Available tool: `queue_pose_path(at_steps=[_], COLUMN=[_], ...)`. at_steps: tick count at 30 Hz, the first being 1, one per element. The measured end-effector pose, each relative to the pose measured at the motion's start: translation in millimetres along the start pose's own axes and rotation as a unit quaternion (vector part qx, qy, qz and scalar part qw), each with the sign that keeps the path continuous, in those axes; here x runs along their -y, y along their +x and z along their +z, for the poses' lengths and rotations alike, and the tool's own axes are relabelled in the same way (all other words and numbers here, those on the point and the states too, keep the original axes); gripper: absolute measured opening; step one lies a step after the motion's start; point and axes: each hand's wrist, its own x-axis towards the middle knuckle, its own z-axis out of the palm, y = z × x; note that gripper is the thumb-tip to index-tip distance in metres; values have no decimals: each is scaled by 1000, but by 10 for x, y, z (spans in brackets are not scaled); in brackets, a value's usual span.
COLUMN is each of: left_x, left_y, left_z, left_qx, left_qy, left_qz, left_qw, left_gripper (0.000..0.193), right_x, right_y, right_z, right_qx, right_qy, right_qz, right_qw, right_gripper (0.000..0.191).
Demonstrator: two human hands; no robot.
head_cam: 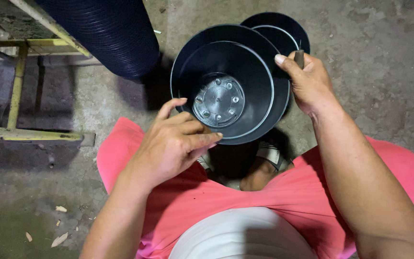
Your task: The person sits on the floor and repeatedly picks up black plastic nursery pots from a stack. They use a small handheld blade to trim the rim of each pot, then place the trimmed pot into a separate stack. The process is repeated for multiple pots.
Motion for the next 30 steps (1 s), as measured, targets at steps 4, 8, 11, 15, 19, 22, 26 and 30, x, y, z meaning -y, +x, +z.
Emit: queue_pose_path(at_steps=[4, 8, 11, 15, 19, 22, 26, 30], left_x=[16, 118, 242, 380, 402, 389, 362, 341], left_y=[-80, -126, -121, -182, -235, -225, -201, -190], left_z=[52, 224, 465, 716, 802, 793, 761, 741], left_qx=[-34, -121, -154, -215, -189, -188, -180, -163], left_qy=[13, -14, -122, -226, -244, -243, -250, -243], left_qz=[-7, -117, -290, -306, -326, -315, -320, -336], left_qw=[999, 986, 937, 899, 893, 898, 896, 895], left_gripper=[24, 15, 15, 17, 17, 17, 18, 20], right_x=[-52, -2, 64, 195, 285, 311, 300, 282], right_y=[16, -129, -466, -816, -899, -921, -931, -934], right_z=[58, 317, 615, 918, 1095, 1121, 1115, 1103], right_qx=[-7, 27, 48, 116, 143, 156, 153, 156], right_qy=[-47, -22, -253, -278, -259, -262, -290, -270], right_qz=[-8, 34, -210, -146, -222, -202, -164, -200], right_qw=[999, 999, 943, 942, 929, 931, 931, 929], right_gripper=[31, 31, 12, 23, 20, 19, 20, 19])
